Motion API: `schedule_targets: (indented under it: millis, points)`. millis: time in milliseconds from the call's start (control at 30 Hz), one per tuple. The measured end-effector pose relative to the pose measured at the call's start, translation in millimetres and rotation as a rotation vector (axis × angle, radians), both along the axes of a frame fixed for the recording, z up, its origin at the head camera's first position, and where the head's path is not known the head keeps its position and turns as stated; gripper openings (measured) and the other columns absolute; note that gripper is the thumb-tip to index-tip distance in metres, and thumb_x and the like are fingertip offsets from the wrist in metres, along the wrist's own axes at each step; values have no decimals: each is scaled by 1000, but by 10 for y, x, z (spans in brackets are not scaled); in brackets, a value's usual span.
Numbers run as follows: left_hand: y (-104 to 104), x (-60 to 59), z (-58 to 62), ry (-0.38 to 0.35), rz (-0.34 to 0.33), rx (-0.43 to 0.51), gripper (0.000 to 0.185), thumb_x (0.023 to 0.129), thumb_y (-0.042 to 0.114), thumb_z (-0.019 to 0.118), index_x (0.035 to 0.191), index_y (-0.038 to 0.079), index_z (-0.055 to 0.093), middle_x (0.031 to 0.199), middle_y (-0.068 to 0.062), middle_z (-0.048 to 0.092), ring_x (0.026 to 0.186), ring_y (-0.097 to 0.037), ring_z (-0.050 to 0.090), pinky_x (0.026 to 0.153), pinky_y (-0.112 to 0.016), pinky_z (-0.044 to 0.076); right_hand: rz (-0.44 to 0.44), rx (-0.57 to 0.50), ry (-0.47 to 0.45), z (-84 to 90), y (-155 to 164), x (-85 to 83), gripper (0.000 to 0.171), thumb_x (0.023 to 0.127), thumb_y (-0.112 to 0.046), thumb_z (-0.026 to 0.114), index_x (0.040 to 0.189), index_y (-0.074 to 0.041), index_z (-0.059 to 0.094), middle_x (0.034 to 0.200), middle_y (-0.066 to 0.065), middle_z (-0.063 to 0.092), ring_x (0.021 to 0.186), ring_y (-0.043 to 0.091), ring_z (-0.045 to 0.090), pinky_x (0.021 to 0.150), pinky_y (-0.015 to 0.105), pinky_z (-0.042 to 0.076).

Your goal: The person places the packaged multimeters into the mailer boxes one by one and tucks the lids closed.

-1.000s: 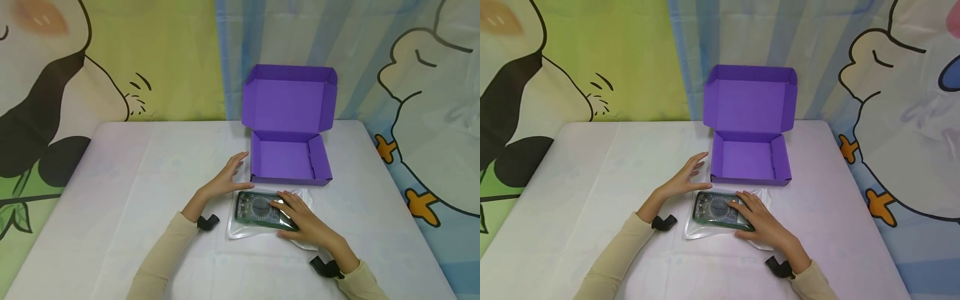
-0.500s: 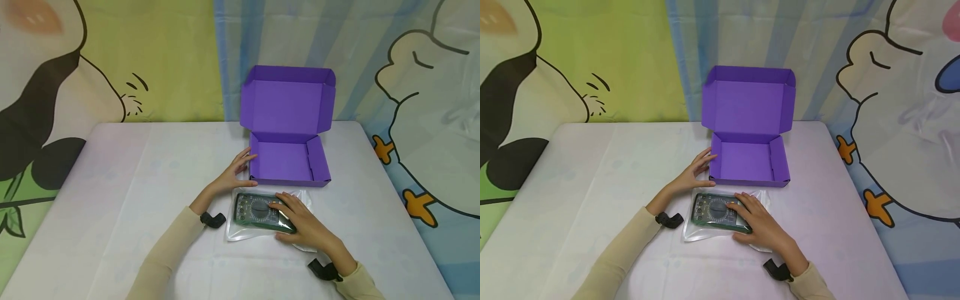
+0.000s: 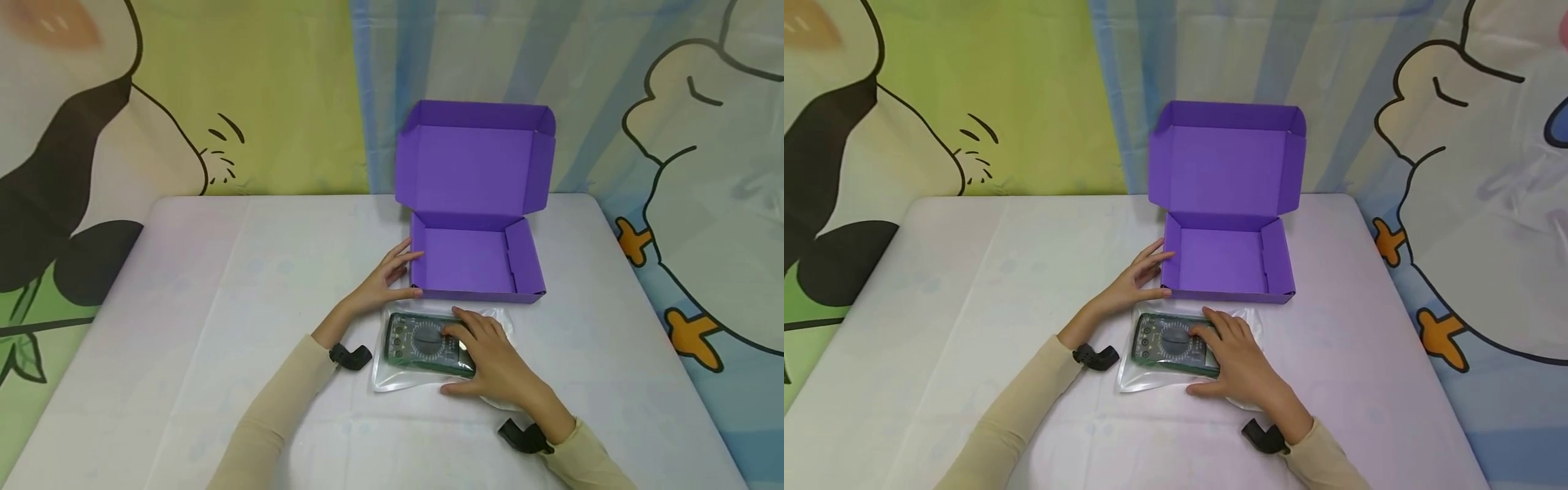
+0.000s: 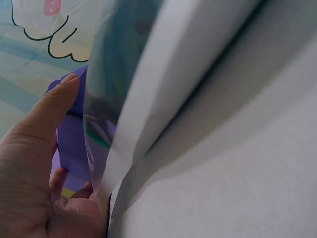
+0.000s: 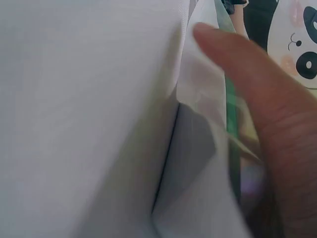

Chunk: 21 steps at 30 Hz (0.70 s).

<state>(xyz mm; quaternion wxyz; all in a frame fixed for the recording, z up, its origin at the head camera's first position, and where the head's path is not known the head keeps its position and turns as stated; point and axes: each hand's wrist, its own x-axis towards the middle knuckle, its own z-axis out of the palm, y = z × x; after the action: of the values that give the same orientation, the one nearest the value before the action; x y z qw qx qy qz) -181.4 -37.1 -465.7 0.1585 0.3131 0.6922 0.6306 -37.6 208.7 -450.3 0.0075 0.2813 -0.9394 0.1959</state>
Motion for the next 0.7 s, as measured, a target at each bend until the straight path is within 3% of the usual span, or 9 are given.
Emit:
schedule_targets:
  millis: [133,267,367,533,700]
  points:
    - [18,-16,-108,0,2,5,73,83,-4,73,147,0,38,164,-10,1,148,-33,15,119,-45,22,-6,-15,17,12,-68,-33,79,66,-63,80,123,-17,51,144,12,46,132,33,41,106,56,29]
    - [10,-48,-214,-2,10,-5,74,83,-2,74,148,7,40,164,-1,3,148,-28,17,117,-41,27,3,-22,-32,7,-94,-50,98,64,-62,82,142,-16,43,146,13,43,136,33,37,110,56,27]
    - [-2,-75,-240,-8,8,-5,74,84,2,75,148,11,41,164,4,4,147,-24,20,115,-36,32,-1,2,-45,13,-100,-69,107,64,-65,80,151,-22,35,147,11,42,136,31,36,110,55,27]
    - [-8,-106,-237,9,-6,-4,73,85,9,76,149,15,41,163,10,3,147,-21,21,113,-31,35,-14,7,-6,23,-105,-102,100,63,-63,82,147,-24,44,139,8,51,128,29,45,107,56,30]
    - [-15,-98,-232,-1,-8,-5,74,84,6,76,149,14,41,163,10,3,147,-21,20,114,-32,34,-16,-22,-1,16,-116,-93,95,65,-60,83,145,-24,47,135,8,53,124,30,48,106,55,30]
